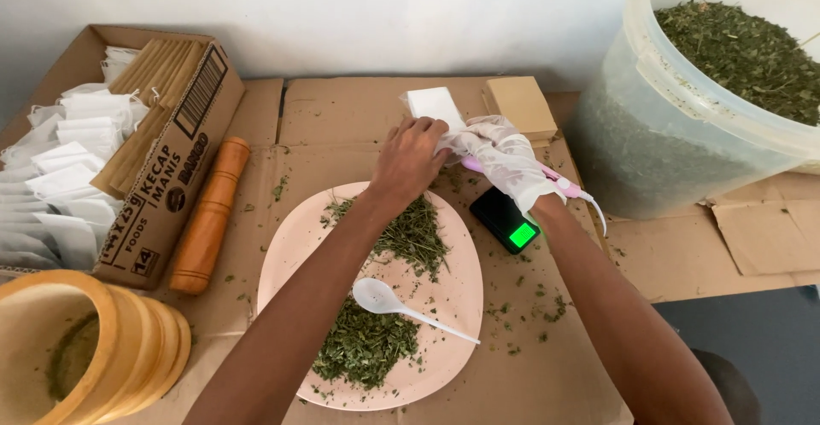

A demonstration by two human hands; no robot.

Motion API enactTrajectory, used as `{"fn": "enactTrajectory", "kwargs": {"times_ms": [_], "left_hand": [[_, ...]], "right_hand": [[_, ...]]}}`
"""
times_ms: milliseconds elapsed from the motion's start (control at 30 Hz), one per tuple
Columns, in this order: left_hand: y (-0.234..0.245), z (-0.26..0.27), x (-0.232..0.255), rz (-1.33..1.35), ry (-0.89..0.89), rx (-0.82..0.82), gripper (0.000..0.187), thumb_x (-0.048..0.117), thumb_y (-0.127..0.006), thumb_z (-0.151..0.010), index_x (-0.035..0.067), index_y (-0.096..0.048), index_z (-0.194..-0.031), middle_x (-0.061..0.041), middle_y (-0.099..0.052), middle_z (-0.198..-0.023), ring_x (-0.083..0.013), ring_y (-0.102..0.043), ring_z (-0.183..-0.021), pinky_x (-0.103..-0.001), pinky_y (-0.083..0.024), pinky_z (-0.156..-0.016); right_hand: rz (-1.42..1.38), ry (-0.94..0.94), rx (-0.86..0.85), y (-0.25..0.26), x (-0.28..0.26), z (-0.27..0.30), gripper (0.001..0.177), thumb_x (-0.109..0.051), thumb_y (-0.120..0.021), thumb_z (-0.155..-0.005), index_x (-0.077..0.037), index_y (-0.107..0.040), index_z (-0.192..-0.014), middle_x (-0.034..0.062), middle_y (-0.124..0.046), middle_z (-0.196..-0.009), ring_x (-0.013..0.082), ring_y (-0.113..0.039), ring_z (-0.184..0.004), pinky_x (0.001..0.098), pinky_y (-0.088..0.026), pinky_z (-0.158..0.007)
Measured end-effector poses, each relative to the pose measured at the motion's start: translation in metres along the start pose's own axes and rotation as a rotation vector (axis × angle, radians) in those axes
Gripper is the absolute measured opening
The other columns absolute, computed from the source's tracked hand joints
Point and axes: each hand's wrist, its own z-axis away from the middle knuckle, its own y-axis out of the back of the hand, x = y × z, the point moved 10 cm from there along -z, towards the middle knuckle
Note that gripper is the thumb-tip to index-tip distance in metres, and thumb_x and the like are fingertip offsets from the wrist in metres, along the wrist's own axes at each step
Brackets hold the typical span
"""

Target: Manually filling small filter bags with loose tea leaves using a spoon and sealing them with a heat sealer.

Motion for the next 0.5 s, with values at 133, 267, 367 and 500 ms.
{"fn": "enactTrajectory", "kwargs": {"times_ms": [133,267,367,500], "left_hand": [[0.005,0.000,-0.003,-0.051,0.006,0.047,0.021,0.020,-0.079,-0.104,0.014,-0.073,-0.123,-0.011,-0.075,-0.114,-0.0335,-0.075,-0.117,-0.049,-0.060,-0.096],[-0.006,-0.001,-0.014,-0.048,0.019,0.070,0.019,0.016,-0.080,-0.102,0.012,-0.077,-0.120,-0.011,-0.076,-0.112,-0.0330,-0.074,-0.117,-0.049,-0.058,-0.097],[0.066,0.015,0.025,0.138,0.057,0.036,0.040,0.007,-0.079,-0.097,0.010,-0.071,-0.136,-0.015,-0.070,-0.132,-0.0382,-0.062,-0.136,-0.054,-0.051,-0.109],[0.101,0.052,0.045,0.656,0.267,-0.047,0.057,-0.002,-0.060,-0.094,0.010,-0.061,-0.149,-0.019,-0.060,-0.148,-0.0444,-0.049,-0.149,-0.060,-0.043,-0.121]], "right_hand": [[0.019,0.293,0.053,0.016,-0.035,0.022,0.022,-0.036,-0.072,-0.106,-0.018,-0.082,-0.115,0.0024,-0.067,-0.143,0.0282,-0.059,-0.142,0.0445,-0.050,-0.121],[-0.110,0.496,0.202,0.039,-0.062,0.059,0.014,-0.019,-0.070,-0.114,-0.010,-0.080,-0.111,0.0072,-0.076,-0.120,0.0186,-0.072,-0.117,0.0398,-0.062,-0.095],[-0.041,0.284,0.219,0.053,-0.068,0.072,0.016,-0.026,-0.069,-0.110,-0.018,-0.082,-0.113,0.0086,-0.081,-0.111,0.0209,-0.079,-0.105,0.0391,-0.066,-0.085],[-0.095,0.007,0.213,0.063,-0.034,0.068,0.016,-0.039,-0.076,-0.103,-0.030,-0.083,-0.115,0.0035,-0.075,-0.082,0.0123,-0.079,-0.086,0.0297,-0.070,-0.083]]}}
